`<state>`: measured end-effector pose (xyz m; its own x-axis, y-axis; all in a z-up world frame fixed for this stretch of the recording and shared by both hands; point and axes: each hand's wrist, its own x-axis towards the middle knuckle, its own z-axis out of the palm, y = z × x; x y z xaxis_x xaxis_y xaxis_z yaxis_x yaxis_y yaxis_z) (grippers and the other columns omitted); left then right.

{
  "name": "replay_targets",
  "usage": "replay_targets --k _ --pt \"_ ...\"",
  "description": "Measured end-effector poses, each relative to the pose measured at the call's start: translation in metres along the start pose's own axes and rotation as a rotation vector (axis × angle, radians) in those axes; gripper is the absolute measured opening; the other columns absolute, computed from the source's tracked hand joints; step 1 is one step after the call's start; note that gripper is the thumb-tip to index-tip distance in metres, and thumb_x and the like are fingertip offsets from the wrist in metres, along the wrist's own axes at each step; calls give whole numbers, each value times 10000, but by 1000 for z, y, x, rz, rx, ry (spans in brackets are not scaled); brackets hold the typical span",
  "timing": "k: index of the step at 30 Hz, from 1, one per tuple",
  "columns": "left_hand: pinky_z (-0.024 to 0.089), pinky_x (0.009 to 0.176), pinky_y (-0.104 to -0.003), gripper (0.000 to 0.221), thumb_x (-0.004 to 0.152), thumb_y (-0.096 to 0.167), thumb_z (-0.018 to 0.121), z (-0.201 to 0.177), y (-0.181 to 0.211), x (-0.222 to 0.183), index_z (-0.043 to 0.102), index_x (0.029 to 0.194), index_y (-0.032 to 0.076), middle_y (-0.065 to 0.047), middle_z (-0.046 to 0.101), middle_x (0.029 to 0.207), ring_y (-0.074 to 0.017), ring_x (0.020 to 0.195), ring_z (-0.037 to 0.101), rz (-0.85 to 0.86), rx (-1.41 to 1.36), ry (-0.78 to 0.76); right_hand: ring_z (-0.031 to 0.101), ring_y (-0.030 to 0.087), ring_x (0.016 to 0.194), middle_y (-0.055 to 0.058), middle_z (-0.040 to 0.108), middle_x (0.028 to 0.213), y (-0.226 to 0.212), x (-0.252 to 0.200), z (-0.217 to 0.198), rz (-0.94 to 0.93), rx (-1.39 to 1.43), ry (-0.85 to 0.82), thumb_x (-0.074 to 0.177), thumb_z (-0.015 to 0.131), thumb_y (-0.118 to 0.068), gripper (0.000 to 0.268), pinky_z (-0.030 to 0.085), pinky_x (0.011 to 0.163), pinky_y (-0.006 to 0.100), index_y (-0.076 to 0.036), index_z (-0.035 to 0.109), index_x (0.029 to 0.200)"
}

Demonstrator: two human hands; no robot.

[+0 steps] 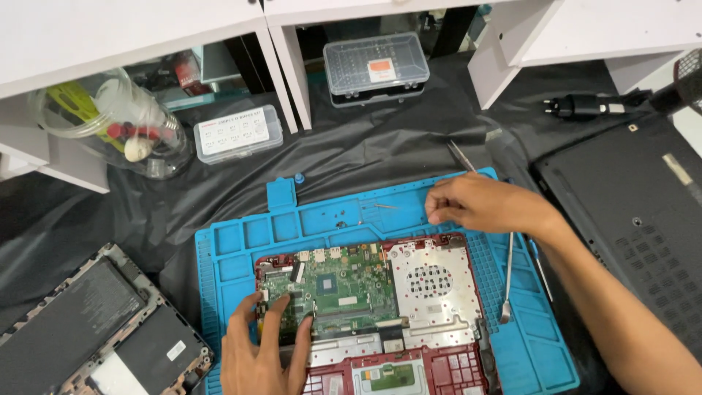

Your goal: The person works on a partially disassembled laptop on a blue repair mat, using a screwdriver and tweezers to loosen screws and pry components from the chassis. They lift out the motherboard, reposition it on the laptop base, and continue unscrewing and adjusting parts of the board and frame.

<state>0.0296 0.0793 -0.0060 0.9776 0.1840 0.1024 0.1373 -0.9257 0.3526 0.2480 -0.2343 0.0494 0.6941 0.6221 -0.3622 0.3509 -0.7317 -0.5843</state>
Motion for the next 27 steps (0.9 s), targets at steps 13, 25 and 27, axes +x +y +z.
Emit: replay_targets --k 13,25,27 --pt "567 779 -486 515 713 358 876 6 -4 4 755 1177 169 -242 561 1276 -389 972 671 -42 -13 -6 698 332 917 95 759 1021 -22 -2 11 22 -70 408 927 608 -132 163 546 790 419 -67 734 1005" --pt "573 770 -479 495 705 349 887 1 3 4 771 1147 158 -235 588 1258 -386 958 679 -42 -7 42 731 259 736 82 766 797 -38 -7 -1 246 -74 224 818 818 -282 260 550 657 398 -101 689 954" --pt "576 772 -474 491 709 348 884 0 4 4 769 1148 162 -227 590 1259 -379 964 681 -56 -8 35 733 241 683 79 757 742 -30 -3 6 131 -54 248 777 806 -257 236 546 624 378 -68 679 840"
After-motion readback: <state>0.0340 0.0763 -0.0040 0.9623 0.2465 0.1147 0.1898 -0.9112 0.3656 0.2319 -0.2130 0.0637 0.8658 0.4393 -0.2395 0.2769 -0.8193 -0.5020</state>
